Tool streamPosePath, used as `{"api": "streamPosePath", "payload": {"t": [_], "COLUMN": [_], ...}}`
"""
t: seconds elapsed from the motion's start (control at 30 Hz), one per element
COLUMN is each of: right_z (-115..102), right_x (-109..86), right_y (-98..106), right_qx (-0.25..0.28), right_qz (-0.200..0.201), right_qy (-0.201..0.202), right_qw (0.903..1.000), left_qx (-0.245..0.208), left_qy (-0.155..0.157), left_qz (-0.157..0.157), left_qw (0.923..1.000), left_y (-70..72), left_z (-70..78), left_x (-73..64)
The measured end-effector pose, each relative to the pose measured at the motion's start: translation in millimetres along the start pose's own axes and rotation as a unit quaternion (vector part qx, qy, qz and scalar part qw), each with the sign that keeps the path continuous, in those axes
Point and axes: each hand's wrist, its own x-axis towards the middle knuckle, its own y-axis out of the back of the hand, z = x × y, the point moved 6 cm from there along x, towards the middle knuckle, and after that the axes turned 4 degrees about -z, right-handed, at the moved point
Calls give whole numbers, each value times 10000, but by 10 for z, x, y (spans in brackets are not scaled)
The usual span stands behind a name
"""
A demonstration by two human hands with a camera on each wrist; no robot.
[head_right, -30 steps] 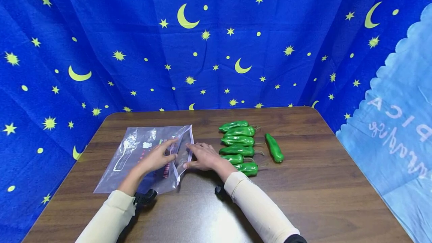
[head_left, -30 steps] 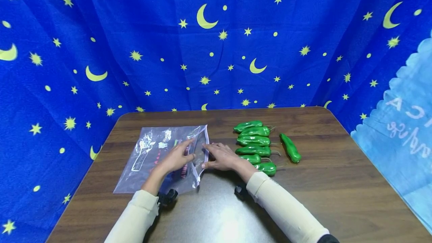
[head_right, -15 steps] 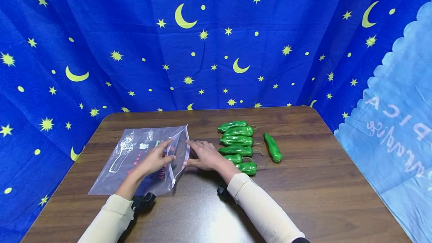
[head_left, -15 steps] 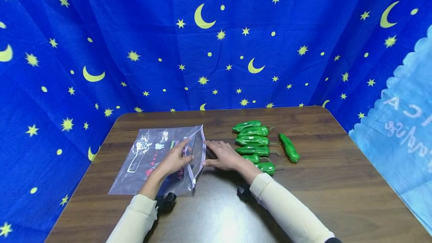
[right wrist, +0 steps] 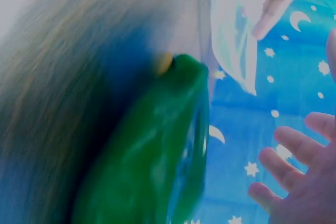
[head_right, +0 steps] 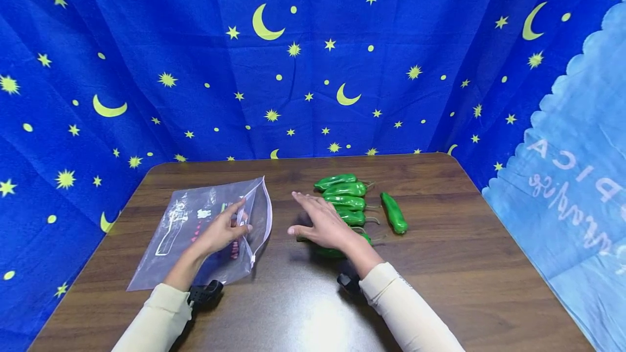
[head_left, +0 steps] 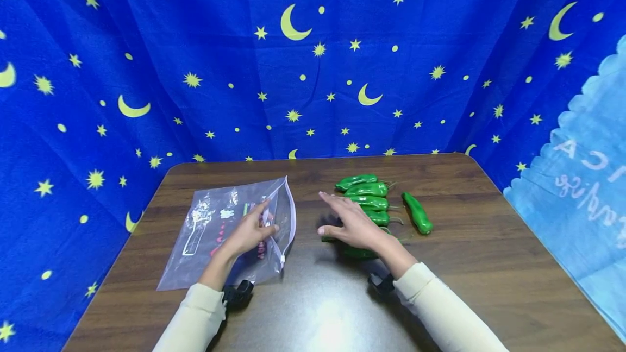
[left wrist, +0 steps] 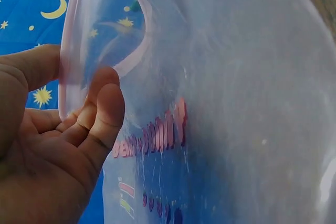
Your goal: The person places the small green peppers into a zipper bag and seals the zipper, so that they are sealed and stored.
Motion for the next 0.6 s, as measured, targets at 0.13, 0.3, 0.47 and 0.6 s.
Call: {"api": "streamPosePath", "payload": {"t": [0.13, 0.3, 0.47, 0.6], "right_z": [51, 108, 199, 272], "right_x": [-152, -353, -548, -671], "right_y": [111, 217, 277, 300], "right_qx": [42, 70, -63, -234], "right_qz": [167, 361, 582, 731], "right_qy": [-81, -166, -339, -397], "right_qw": [9998, 9992, 9977, 9963], "left_qx": [-31, -83, -264, -479], "left_qy": [-10, -173, -271, -316], "left_qz": [42, 88, 37, -13], "left_qw": [10000, 9998, 9993, 9984], "left_y": [15, 48, 65, 82], "left_z": [14, 56, 75, 83], "left_x": [-10, -38, -58, -76]}}
